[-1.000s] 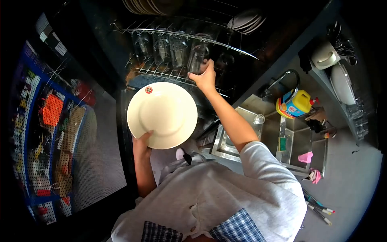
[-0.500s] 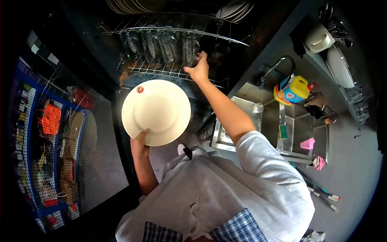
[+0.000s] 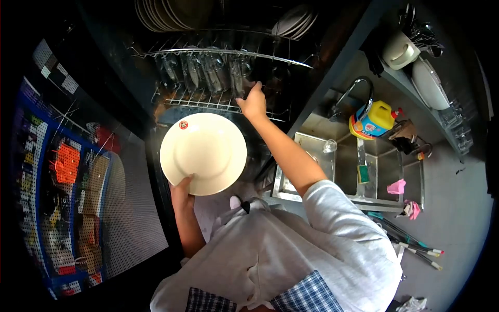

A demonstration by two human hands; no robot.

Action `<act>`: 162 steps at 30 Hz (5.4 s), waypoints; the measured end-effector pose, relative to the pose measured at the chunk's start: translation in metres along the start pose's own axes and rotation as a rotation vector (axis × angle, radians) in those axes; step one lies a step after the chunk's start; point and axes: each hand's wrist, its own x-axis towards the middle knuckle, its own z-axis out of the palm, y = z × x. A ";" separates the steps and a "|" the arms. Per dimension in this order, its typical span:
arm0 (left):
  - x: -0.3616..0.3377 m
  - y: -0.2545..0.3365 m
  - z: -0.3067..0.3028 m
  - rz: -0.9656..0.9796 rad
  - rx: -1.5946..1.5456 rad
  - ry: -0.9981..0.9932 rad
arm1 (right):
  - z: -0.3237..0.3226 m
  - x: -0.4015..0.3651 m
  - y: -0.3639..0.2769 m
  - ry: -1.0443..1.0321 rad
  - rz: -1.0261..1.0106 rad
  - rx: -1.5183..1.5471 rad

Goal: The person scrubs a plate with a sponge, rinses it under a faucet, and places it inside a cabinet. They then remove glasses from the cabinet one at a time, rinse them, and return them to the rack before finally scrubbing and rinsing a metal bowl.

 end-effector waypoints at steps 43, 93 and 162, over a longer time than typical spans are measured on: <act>-0.001 -0.016 -0.014 0.069 -0.139 0.017 | -0.015 0.059 0.050 0.304 0.045 -0.066; -0.001 -0.006 -0.009 0.017 -0.123 0.166 | -0.065 0.294 -0.195 -0.450 -0.506 0.349; -0.059 -0.084 0.014 0.022 -0.234 0.096 | -0.031 -0.183 -0.029 -0.373 -0.262 0.774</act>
